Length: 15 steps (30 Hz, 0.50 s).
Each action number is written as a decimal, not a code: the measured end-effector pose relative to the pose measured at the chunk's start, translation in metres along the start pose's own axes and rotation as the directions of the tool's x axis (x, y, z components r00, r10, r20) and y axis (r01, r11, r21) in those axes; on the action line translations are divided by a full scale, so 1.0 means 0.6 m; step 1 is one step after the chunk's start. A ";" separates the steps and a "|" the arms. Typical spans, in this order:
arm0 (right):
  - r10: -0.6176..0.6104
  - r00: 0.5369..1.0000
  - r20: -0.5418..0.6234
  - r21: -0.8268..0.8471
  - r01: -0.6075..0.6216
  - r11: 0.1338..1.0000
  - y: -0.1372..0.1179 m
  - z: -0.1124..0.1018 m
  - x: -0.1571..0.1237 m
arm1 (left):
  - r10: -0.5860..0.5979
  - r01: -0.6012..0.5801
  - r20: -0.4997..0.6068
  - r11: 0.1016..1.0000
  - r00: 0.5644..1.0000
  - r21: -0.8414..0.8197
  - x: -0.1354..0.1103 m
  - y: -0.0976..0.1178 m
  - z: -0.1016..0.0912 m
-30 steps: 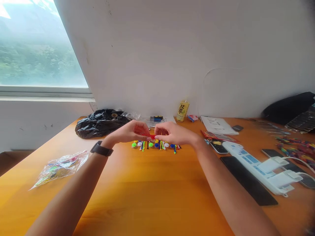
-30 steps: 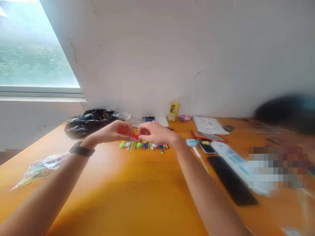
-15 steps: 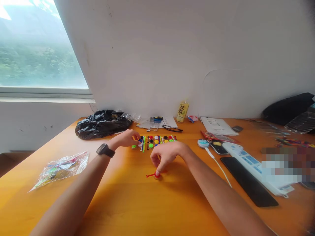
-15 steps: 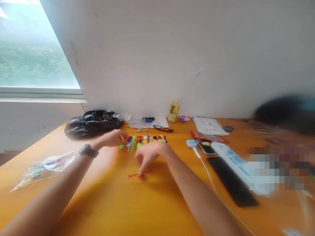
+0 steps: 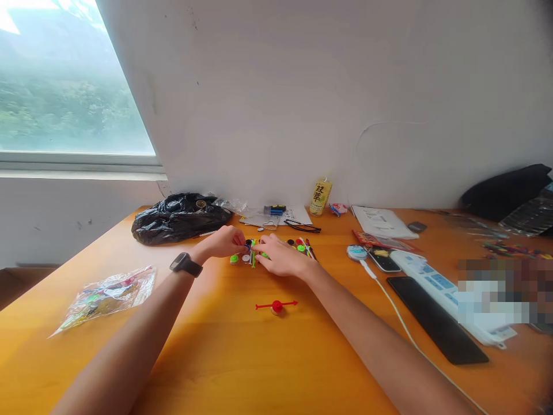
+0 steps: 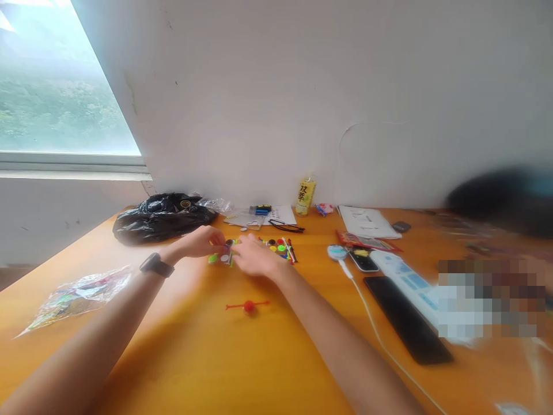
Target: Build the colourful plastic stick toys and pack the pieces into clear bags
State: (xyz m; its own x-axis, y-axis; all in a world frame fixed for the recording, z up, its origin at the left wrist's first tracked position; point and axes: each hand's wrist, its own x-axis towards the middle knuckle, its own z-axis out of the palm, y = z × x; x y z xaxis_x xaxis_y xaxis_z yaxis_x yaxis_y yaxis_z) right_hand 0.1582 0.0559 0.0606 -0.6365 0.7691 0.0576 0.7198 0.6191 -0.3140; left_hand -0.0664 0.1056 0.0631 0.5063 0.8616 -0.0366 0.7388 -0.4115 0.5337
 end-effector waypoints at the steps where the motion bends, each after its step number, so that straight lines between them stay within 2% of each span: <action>1: 0.003 1.000 -0.009 -0.019 -0.003 1.000 0.002 0.003 0.001 | 0.003 -0.003 -0.011 1.000 1.000 -0.007 0.000 0.000 -0.002; 6: -0.009 1.000 -0.013 -0.059 0.009 0.998 0.009 0.014 0.003 | 0.022 -0.024 -0.054 0.999 0.998 -0.033 -0.002 -0.001 -0.007; 15: -0.042 0.997 -0.068 -0.128 0.033 0.991 0.015 0.027 0.009 | 0.033 -0.032 0.027 0.999 0.999 -0.042 -0.003 -0.009 -0.004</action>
State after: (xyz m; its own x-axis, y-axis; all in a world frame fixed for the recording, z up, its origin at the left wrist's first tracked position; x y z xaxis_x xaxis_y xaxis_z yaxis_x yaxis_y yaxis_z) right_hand 0.1567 0.0630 0.0429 -0.6459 0.7514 0.1347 0.7279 0.6594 -0.1881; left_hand -0.0725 0.1072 0.0623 0.5426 0.8390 -0.0417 0.7026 -0.4261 0.5700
